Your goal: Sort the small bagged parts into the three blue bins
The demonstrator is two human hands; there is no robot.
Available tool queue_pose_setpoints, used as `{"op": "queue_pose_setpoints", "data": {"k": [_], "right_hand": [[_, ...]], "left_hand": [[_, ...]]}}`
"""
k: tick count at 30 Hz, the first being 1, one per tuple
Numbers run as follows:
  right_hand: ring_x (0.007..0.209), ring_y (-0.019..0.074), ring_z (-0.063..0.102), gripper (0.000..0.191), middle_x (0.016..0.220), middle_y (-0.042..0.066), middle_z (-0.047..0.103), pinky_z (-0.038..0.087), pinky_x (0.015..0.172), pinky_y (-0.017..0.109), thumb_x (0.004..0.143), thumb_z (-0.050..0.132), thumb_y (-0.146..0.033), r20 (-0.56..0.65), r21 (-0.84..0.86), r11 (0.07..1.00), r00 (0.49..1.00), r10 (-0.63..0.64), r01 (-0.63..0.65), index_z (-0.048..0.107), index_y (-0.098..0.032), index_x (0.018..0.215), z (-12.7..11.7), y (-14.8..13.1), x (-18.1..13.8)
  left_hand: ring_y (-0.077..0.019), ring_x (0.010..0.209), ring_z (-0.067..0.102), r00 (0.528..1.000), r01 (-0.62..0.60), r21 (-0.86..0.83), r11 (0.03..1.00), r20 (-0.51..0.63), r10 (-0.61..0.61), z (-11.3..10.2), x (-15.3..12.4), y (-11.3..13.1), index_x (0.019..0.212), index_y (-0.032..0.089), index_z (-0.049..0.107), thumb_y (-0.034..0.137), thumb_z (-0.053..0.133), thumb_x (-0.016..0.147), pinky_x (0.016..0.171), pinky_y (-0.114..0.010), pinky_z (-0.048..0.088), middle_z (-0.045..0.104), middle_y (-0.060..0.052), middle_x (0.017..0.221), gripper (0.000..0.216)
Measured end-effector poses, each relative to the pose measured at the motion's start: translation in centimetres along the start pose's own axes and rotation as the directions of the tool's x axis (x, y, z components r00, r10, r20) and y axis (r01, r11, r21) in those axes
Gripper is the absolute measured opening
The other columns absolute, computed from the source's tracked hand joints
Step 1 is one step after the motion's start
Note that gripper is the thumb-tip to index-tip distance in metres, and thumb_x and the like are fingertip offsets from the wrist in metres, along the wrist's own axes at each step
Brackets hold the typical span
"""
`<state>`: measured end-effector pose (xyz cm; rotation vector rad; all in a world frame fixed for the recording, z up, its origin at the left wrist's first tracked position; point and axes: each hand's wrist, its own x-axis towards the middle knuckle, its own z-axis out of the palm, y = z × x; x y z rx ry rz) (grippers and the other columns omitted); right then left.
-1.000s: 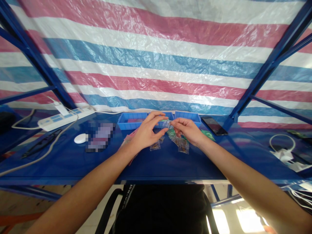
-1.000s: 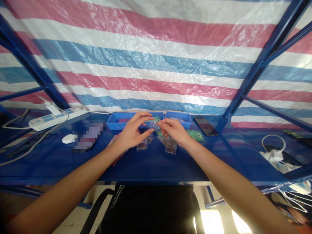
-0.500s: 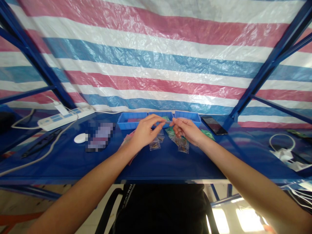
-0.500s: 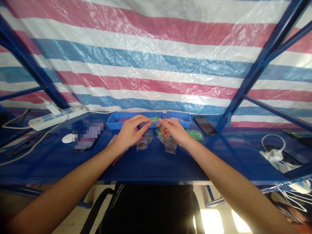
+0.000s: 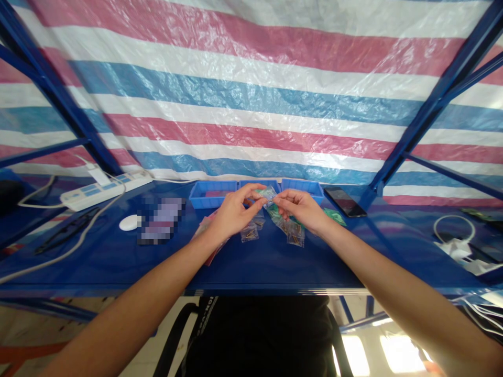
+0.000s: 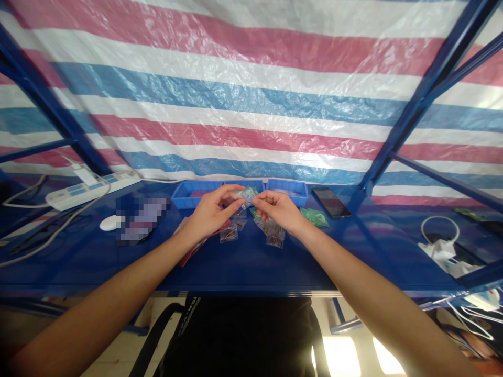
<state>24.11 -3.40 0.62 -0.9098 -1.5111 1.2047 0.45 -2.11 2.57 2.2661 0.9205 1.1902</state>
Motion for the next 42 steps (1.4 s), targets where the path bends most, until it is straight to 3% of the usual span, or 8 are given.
{"op": "queue_pose_setpoints", "data": {"k": [6, 10, 12, 15, 20, 26, 35, 42], "right_hand": [[0.058, 0.0144, 0.059, 0.041, 0.074, 0.000, 0.070, 0.047, 0.054, 0.029, 0.082, 0.086, -0.060, -0.107, -0.028, 0.998, 0.993, -0.059, 0.057, 0.075, -0.022, 0.095, -1.1, 0.3, 0.7], [0.061, 0.0178, 0.061, 0.039, 0.077, 0.002, 0.072, 0.049, 0.058, 0.032, 0.086, 0.081, -0.060, -0.251, -0.243, 0.961, 0.949, -0.192, 0.130, 0.074, -0.023, 0.098, -3.1, 0.6, 1.4], [0.070, 0.0207, 0.065, 0.031, 0.083, 0.004, 0.073, 0.053, 0.068, 0.035, 0.092, 0.076, -0.053, -0.283, -0.465, 0.865, 0.894, -0.347, 0.188, 0.075, -0.023, 0.100, -4.4, 0.7, 1.6], [0.082, 0.0240, 0.067, 0.020, 0.094, 0.008, 0.074, 0.054, 0.079, 0.038, 0.098, 0.068, -0.040, -0.228, -0.728, 0.658, 0.838, -0.496, 0.192, 0.077, -0.022, 0.101, -6.1, 0.8, 1.8], [0.101, 0.0307, 0.068, 0.011, 0.102, 0.012, 0.074, 0.052, 0.097, 0.043, 0.093, 0.068, -0.025, -0.113, -0.889, 0.434, 0.849, -0.517, 0.146, 0.078, -0.020, 0.095, -7.9, 1.5, 2.4], [0.089, 0.0289, 0.072, 0.027, 0.095, 0.010, 0.079, 0.053, 0.087, 0.040, 0.099, 0.067, -0.043, -0.092, -0.872, 0.476, 0.915, -0.393, 0.117, 0.080, -0.022, 0.088, -7.5, 1.9, 2.6], [0.099, 0.0291, 0.073, 0.022, 0.101, 0.009, 0.081, 0.052, 0.092, 0.040, 0.102, 0.065, -0.039, -0.070, -0.850, 0.498, 0.900, -0.430, 0.173, 0.078, -0.022, 0.097, -5.8, 1.5, 2.0], [0.093, 0.0271, 0.070, 0.024, 0.097, 0.008, 0.079, 0.052, 0.084, 0.038, 0.104, 0.063, -0.041, 0.009, -0.815, 0.504, 0.875, -0.484, 0.287, 0.076, -0.022, 0.095, -3.2, 0.4, 0.9]], "left_hand": [[-0.0249, 0.097, 0.076, 0.996, -0.082, 0.184, 0.980, 0.038, 0.076, -0.4, 0.2, -0.4, 0.138, 0.022, 0.066, 0.040, 0.057, 0.106, 0.093, -0.039, 0.060, 0.080, -0.008, 0.114, 0.038], [-0.0278, 0.110, 0.075, 0.987, -0.149, 0.323, 0.935, 0.112, 0.119, -0.5, 0.2, -1.5, 0.129, 0.020, 0.072, 0.033, 0.056, 0.104, 0.104, -0.043, 0.057, 0.078, -0.010, 0.124, 0.033], [-0.0281, 0.110, 0.076, 0.981, -0.154, 0.355, 0.922, 0.165, 0.100, -0.5, 0.2, -2.0, 0.126, 0.020, 0.074, 0.032, 0.060, 0.101, 0.103, -0.043, 0.058, 0.078, -0.010, 0.125, 0.031], [-0.0283, 0.106, 0.078, 0.975, -0.139, 0.381, 0.914, 0.216, 0.059, -0.5, 0.1, -2.5, 0.119, 0.022, 0.078, 0.032, 0.064, 0.098, 0.098, -0.041, 0.061, 0.081, -0.008, 0.119, 0.028], [-0.0279, 0.094, 0.080, 0.964, -0.105, 0.397, 0.912, 0.264, -0.004, -0.6, 0.0, -2.8, 0.113, 0.026, 0.083, 0.036, 0.072, 0.092, 0.087, -0.035, 0.063, 0.084, -0.005, 0.111, 0.025], [-0.0268, 0.090, 0.081, 0.949, -0.102, 0.346, 0.933, 0.315, -0.013, -0.6, 0.0, -2.9, 0.111, 0.028, 0.083, 0.037, 0.076, 0.089, 0.085, -0.033, 0.063, 0.085, -0.003, 0.104, 0.025], [-0.0232, 0.091, 0.081, 0.946, -0.108, 0.395, 0.912, 0.322, -0.028, -0.6, 0.1, -1.8, 0.116, 0.025, 0.079, 0.023, 0.064, 0.095, 0.086, -0.030, 0.059, 0.085, -0.002, 0.100, 0.026], [-0.0258, 0.098, 0.080, 0.936, -0.115, 0.409, 0.905, 0.349, -0.039, -0.4, -0.2, -1.7, 0.114, 0.023, 0.080, 0.043, 0.073, 0.093, 0.089, -0.031, 0.060, 0.084, -0.005, 0.109, 0.030]]}}
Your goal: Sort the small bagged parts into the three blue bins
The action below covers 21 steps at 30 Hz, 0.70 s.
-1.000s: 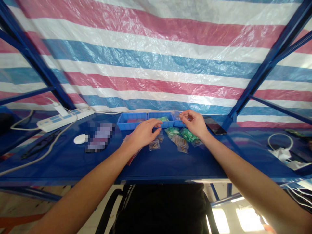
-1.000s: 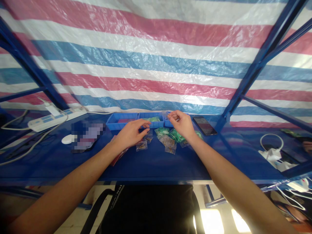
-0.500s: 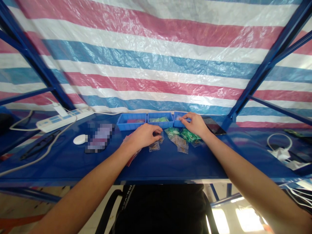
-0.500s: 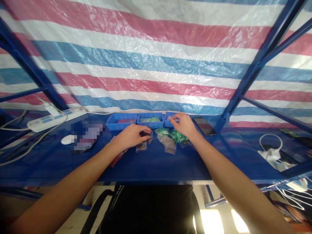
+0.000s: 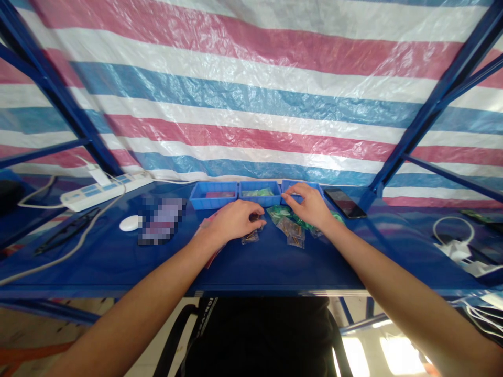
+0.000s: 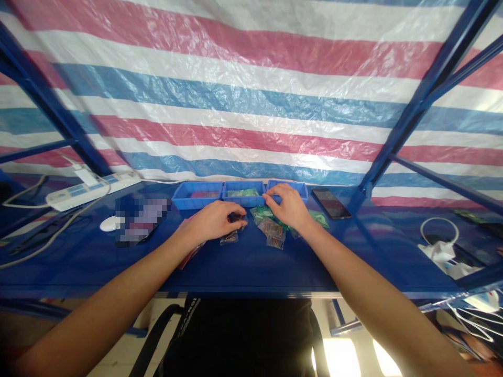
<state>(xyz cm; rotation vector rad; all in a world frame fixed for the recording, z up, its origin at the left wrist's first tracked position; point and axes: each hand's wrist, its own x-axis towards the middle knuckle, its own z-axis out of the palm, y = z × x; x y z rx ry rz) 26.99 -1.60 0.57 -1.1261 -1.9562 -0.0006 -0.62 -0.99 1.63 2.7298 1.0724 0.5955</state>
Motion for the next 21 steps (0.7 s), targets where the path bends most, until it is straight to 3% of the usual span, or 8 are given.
{"op": "queue_pose_setpoints", "data": {"k": [4, 7, 12, 16, 21], "right_hand": [[0.085, 0.0244, 0.069, 0.028, 0.087, 0.006, 0.075, 0.050, 0.075, 0.035, 0.104, 0.063, -0.044, 0.053, 0.044, 0.999, 0.999, 0.005, -0.008, 0.075, -0.022, 0.089, 0.2, -1.4, -0.3], [0.084, 0.0238, 0.069, 0.028, 0.085, 0.006, 0.074, 0.050, 0.078, 0.035, 0.105, 0.063, -0.042, 0.093, 0.074, 0.997, 0.995, -0.032, 0.025, 0.074, -0.023, 0.088, 0.4, -2.1, -0.5], [0.090, 0.0257, 0.072, 0.021, 0.094, 0.008, 0.078, 0.053, 0.085, 0.039, 0.104, 0.063, -0.039, 0.133, 0.138, 0.988, 0.988, -0.083, 0.065, 0.076, -0.022, 0.098, 0.3, -2.9, -0.5], [0.102, 0.0271, 0.076, 0.025, 0.112, 0.008, 0.081, 0.058, 0.091, 0.041, 0.095, 0.076, -0.042, 0.176, 0.325, 0.945, 0.984, -0.014, -0.044, 0.074, -0.025, 0.114, 0.4, -3.2, -0.6], [0.094, 0.0238, 0.079, 0.035, 0.104, 0.005, 0.082, 0.062, 0.088, 0.039, 0.089, 0.081, -0.042, 0.299, 0.607, 0.750, 0.950, 0.094, -0.265, 0.071, -0.025, 0.119, 1.7, -2.6, -0.8]], "left_hand": [[-0.0238, 0.099, 0.081, 1.000, 0.011, -0.044, 0.999, 0.007, -0.011, 0.3, 0.1, -0.4, 0.123, 0.025, 0.077, 0.033, 0.070, 0.094, 0.091, -0.030, 0.060, 0.084, -0.003, 0.107, 0.031], [-0.0227, 0.095, 0.081, 1.000, -0.007, -0.046, 0.999, -0.024, 0.006, 0.4, 0.1, -0.5, 0.126, 0.025, 0.075, 0.024, 0.067, 0.093, 0.089, -0.029, 0.060, 0.084, -0.003, 0.104, 0.034], [-0.0208, 0.094, 0.080, 0.985, -0.040, -0.171, 0.984, -0.171, 0.011, 0.2, 0.2, 0.3, 0.130, 0.022, 0.072, 0.016, 0.066, 0.090, 0.091, -0.031, 0.061, 0.083, -0.003, 0.106, 0.040], [-0.0225, 0.102, 0.080, 0.957, -0.066, -0.405, 0.912, -0.283, -0.057, -0.2, 0.3, 1.5, 0.130, 0.022, 0.072, 0.028, 0.068, 0.098, 0.094, -0.034, 0.062, 0.082, -0.007, 0.115, 0.033], [-0.0242, 0.106, 0.078, 0.965, -0.082, -0.591, 0.802, -0.249, -0.085, -0.1, 0.4, 2.1, 0.128, 0.021, 0.072, 0.039, 0.068, 0.101, 0.091, -0.035, 0.064, 0.080, -0.010, 0.119, 0.032]]}}
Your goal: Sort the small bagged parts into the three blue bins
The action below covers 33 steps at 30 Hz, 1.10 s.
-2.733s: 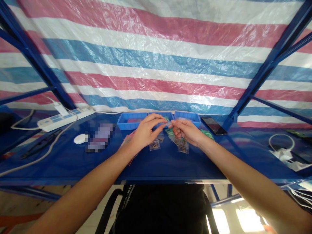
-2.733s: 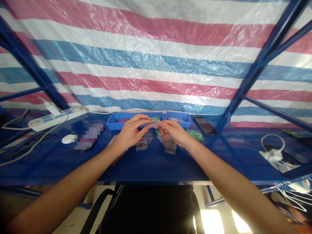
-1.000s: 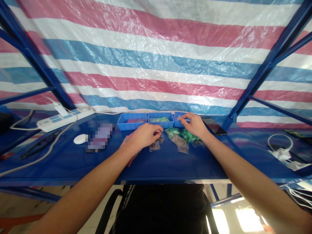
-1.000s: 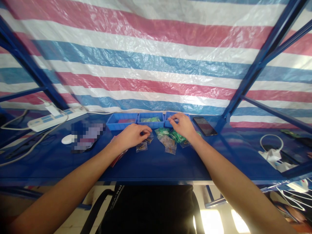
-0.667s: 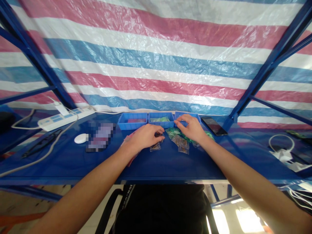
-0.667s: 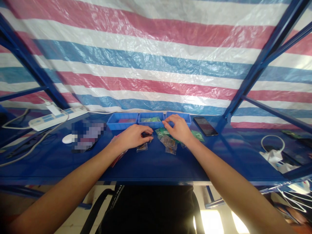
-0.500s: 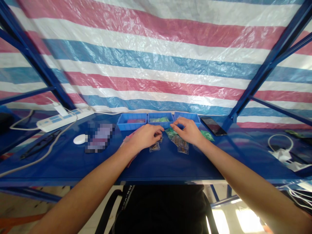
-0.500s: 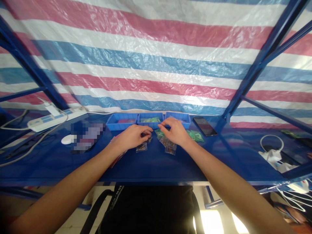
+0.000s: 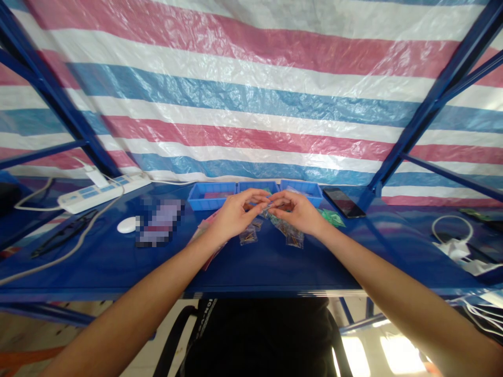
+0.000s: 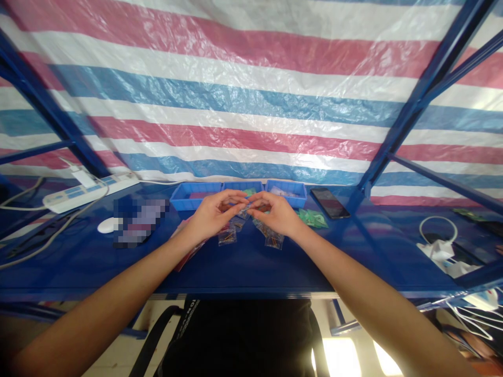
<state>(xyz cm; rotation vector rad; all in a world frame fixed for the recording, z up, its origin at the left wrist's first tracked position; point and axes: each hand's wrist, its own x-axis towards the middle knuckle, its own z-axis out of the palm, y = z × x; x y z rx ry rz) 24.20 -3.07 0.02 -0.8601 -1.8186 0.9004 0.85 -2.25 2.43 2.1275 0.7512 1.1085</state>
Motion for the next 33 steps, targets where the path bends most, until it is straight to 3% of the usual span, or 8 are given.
{"op": "queue_pose_setpoints", "data": {"k": [6, 17, 23, 28, 33], "right_hand": [[0.082, 0.0195, 0.075, 0.041, 0.096, 0.003, 0.080, 0.059, 0.078, 0.034, 0.083, 0.087, -0.044, -0.067, 0.138, 0.989, 0.995, 0.071, -0.061, 0.071, -0.024, 0.114, 0.1, 0.7, 0.4], [0.090, 0.0221, 0.074, 0.033, 0.098, 0.005, 0.079, 0.058, 0.077, 0.034, 0.087, 0.084, -0.048, -0.055, 0.006, 1.000, 0.998, 0.021, -0.021, 0.076, -0.023, 0.107, 0.6, 0.2, 0.0], [0.076, 0.0194, 0.070, 0.035, 0.091, 0.004, 0.078, 0.056, 0.069, 0.033, 0.086, 0.083, -0.054, -0.091, 0.036, 0.998, 0.995, 0.045, -0.042, 0.075, -0.023, 0.101, 0.6, -0.2, 0.1], [0.075, 0.0183, 0.068, 0.036, 0.090, 0.004, 0.077, 0.055, 0.069, 0.032, 0.089, 0.078, -0.057, -0.057, -0.010, 0.998, 0.997, 0.054, -0.054, 0.074, -0.023, 0.097, 0.6, -0.4, 0.1], [0.077, 0.0185, 0.068, 0.033, 0.091, 0.003, 0.076, 0.054, 0.070, 0.032, 0.090, 0.078, -0.053, -0.040, -0.016, 0.999, 0.998, 0.046, -0.046, 0.073, -0.022, 0.097, 0.6, -0.3, 0.0]], "left_hand": [[-0.0226, 0.099, 0.079, 0.999, 0.052, -0.043, 0.998, 0.011, -0.052, 0.2, -0.2, -1.1, 0.136, 0.022, 0.067, 0.030, 0.076, 0.092, 0.090, -0.036, 0.065, 0.080, -0.009, 0.115, 0.045], [-0.0221, 0.097, 0.078, 0.998, 0.043, 0.156, 0.987, 0.036, -0.050, -0.1, -0.3, 0.0, 0.135, 0.024, 0.066, 0.024, 0.071, 0.089, 0.086, -0.032, 0.062, 0.080, -0.004, 0.107, 0.047], [-0.0227, 0.095, 0.078, 1.000, 0.016, 0.157, 0.988, -0.018, -0.013, -0.1, -0.1, -0.1, 0.135, 0.022, 0.064, 0.024, 0.067, 0.090, 0.087, -0.035, 0.062, 0.080, -0.005, 0.106, 0.044], [-0.0216, 0.096, 0.076, 0.998, -0.031, 0.163, 0.986, -0.049, 0.040, -0.2, -0.2, -0.2, 0.138, 0.022, 0.062, 0.020, 0.066, 0.089, 0.092, -0.036, 0.060, 0.079, -0.005, 0.107, 0.049], [-0.0219, 0.096, 0.077, 0.998, -0.041, 0.146, 0.988, -0.051, 0.048, -0.2, -0.2, -0.2, 0.138, 0.022, 0.063, 0.028, 0.067, 0.096, 0.091, -0.035, 0.060, 0.079, -0.006, 0.110, 0.043]]}}
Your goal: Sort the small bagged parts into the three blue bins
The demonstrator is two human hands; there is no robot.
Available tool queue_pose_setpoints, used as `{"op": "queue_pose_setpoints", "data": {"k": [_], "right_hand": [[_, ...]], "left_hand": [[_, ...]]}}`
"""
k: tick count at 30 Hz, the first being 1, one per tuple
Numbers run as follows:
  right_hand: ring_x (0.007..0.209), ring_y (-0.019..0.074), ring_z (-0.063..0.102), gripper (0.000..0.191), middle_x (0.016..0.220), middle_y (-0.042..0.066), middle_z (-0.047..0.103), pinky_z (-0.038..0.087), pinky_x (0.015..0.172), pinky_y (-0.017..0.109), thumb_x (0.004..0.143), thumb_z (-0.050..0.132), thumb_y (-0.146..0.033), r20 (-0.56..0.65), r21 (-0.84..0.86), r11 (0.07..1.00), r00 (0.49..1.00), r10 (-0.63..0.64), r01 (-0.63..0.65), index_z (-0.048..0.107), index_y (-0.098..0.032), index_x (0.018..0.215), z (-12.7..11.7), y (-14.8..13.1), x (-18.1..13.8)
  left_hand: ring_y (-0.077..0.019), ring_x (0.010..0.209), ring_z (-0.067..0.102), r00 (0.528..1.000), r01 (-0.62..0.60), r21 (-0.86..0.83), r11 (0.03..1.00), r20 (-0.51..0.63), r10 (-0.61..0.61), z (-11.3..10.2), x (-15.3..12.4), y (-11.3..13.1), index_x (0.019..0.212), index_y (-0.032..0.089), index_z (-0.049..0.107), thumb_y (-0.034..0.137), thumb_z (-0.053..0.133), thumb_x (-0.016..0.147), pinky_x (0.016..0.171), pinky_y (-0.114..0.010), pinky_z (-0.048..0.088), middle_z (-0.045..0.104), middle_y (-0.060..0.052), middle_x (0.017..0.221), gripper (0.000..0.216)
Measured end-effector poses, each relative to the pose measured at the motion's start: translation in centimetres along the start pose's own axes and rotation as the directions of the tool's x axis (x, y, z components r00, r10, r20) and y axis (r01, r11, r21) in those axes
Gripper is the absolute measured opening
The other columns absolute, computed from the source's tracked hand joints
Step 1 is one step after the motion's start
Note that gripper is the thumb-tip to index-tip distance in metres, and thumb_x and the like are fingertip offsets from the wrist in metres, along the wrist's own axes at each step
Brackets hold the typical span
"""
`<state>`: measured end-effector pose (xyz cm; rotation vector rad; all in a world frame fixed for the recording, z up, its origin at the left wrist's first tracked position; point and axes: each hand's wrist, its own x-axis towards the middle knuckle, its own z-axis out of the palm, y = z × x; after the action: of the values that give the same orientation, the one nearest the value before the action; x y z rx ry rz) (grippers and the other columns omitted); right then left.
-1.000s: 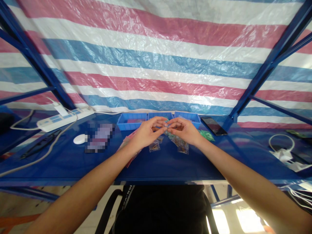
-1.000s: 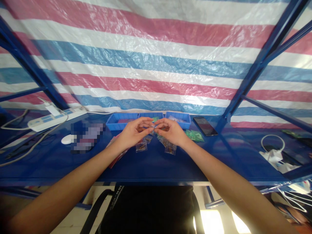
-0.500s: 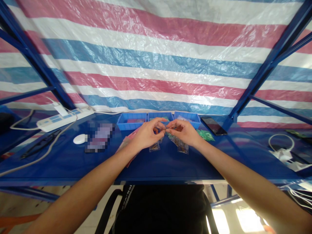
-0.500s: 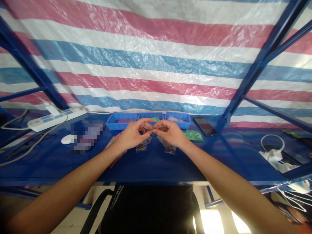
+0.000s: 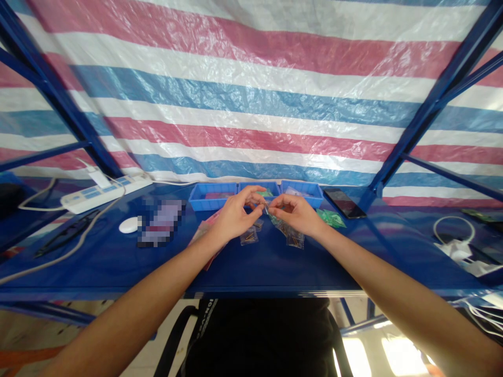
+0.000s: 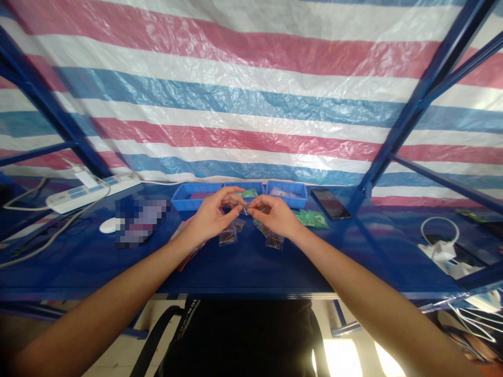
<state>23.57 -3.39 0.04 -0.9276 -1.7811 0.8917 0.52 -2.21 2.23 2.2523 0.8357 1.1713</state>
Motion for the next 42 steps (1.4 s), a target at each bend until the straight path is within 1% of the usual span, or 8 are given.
{"op": "queue_pose_setpoints", "data": {"k": [5, 10, 16, 23, 28, 34, 39, 42], "right_hand": [[0.082, 0.0198, 0.070, 0.034, 0.096, 0.004, 0.077, 0.055, 0.072, 0.032, 0.088, 0.080, -0.053, -0.010, 0.000, 1.000, 1.000, -0.010, 0.010, 0.073, -0.022, 0.100, 0.05, -0.02, -0.08], [0.073, 0.0180, 0.065, 0.036, 0.088, 0.002, 0.075, 0.053, 0.066, 0.031, 0.086, 0.081, -0.056, -0.013, -0.004, 1.000, 1.000, 0.003, -0.003, 0.071, -0.022, 0.093, 0.02, -0.03, -0.04], [0.070, 0.0174, 0.063, 0.035, 0.088, 0.002, 0.074, 0.054, 0.068, 0.032, 0.093, 0.075, -0.057, -0.005, -0.011, 1.000, 1.000, 0.009, -0.009, 0.074, -0.023, 0.098, -0.05, 0.08, -0.04], [0.074, 0.0193, 0.067, 0.034, 0.090, 0.004, 0.077, 0.054, 0.069, 0.032, 0.095, 0.071, -0.056, -0.001, -0.124, 0.991, 0.999, -0.049, 0.049, 0.078, -0.022, 0.095, -0.17, 0.34, -0.12], [0.076, 0.0193, 0.069, 0.030, 0.094, 0.004, 0.078, 0.055, 0.072, 0.032, 0.091, 0.077, -0.052, -0.014, -0.075, 0.997, 0.999, -0.032, 0.031, 0.076, -0.022, 0.096, -0.04, 0.56, -0.13], [0.068, 0.0168, 0.064, 0.035, 0.087, 0.002, 0.076, 0.051, 0.063, 0.029, 0.088, 0.079, -0.056, 0.010, -0.032, 0.999, 1.000, 0.022, -0.022, 0.074, -0.022, 0.095, -0.05, 0.53, -0.16], [0.069, 0.0170, 0.064, 0.038, 0.089, 0.002, 0.076, 0.052, 0.063, 0.030, 0.086, 0.079, -0.059, 0.006, -0.002, 1.000, 1.000, 0.027, -0.027, 0.074, -0.023, 0.096, -0.02, 0.36, -0.13], [0.068, 0.0169, 0.063, 0.037, 0.087, 0.002, 0.075, 0.053, 0.064, 0.030, 0.087, 0.080, -0.058, 0.001, -0.012, 0.999, 1.000, 0.030, -0.030, 0.075, -0.022, 0.094, 0.01, 0.23, -0.09]], "left_hand": [[-0.0235, 0.092, 0.077, 0.999, 0.035, 0.023, 0.999, 0.018, -0.035, -0.01, -0.03, 0.02, 0.134, 0.023, 0.067, 0.037, 0.069, 0.098, 0.081, -0.034, 0.060, 0.081, -0.005, 0.104, 0.039], [-0.0224, 0.099, 0.077, 1.000, -0.004, 0.015, 1.000, 0.023, 0.004, -0.04, 0.02, 0.38, 0.137, 0.024, 0.066, 0.033, 0.067, 0.099, 0.093, -0.035, 0.060, 0.080, -0.006, 0.111, 0.040], [-0.0193, 0.088, 0.077, 1.000, 0.020, -0.040, 0.999, -0.012, -0.020, 0.00, 0.07, 0.07, 0.140, 0.021, 0.062, 0.032, 0.072, 0.095, 0.085, -0.032, 0.061, 0.078, -0.008, 0.114, 0.047], [-0.0234, 0.097, 0.079, 0.999, 0.034, -0.071, 0.997, -0.023, -0.036, 0.02, 0.09, 0.06, 0.134, 0.021, 0.065, 0.040, 0.071, 0.098, 0.090, -0.036, 0.062, 0.080, -0.008, 0.106, 0.041], [-0.0221, 0.091, 0.079, 0.998, 0.059, -0.107, 0.993, -0.025, -0.062, 0.13, 0.13, 0.00, 0.125, 0.020, 0.066, 0.041, 0.077, 0.094, 0.089, -0.035, 0.062, 0.080, -0.006, 0.099, 0.039], [-0.0211, 0.088, 0.078, 0.999, 0.043, -0.084, 0.996, -0.026, -0.045, 0.10, 0.09, -0.05, 0.121, 0.020, 0.069, 0.042, 0.075, 0.095, 0.087, -0.035, 0.062, 0.079, -0.004, 0.095, 0.035], [-0.0230, 0.094, 0.078, 0.998, 0.063, -0.035, 0.997, -0.006, -0.063, -0.05, 0.04, 0.06, 0.114, 0.021, 0.071, 0.043, 0.071, 0.098, 0.080, -0.033, 0.061, 0.081, -0.006, 0.103, 0.028], [-0.0238, 0.097, 0.078, 0.997, 0.073, -0.023, 0.997, 0.020, -0.072, -0.09, 0.04, 0.19, 0.117, 0.022, 0.071, 0.042, 0.069, 0.099, 0.076, -0.031, 0.060, 0.081, -0.007, 0.106, 0.027]]}}
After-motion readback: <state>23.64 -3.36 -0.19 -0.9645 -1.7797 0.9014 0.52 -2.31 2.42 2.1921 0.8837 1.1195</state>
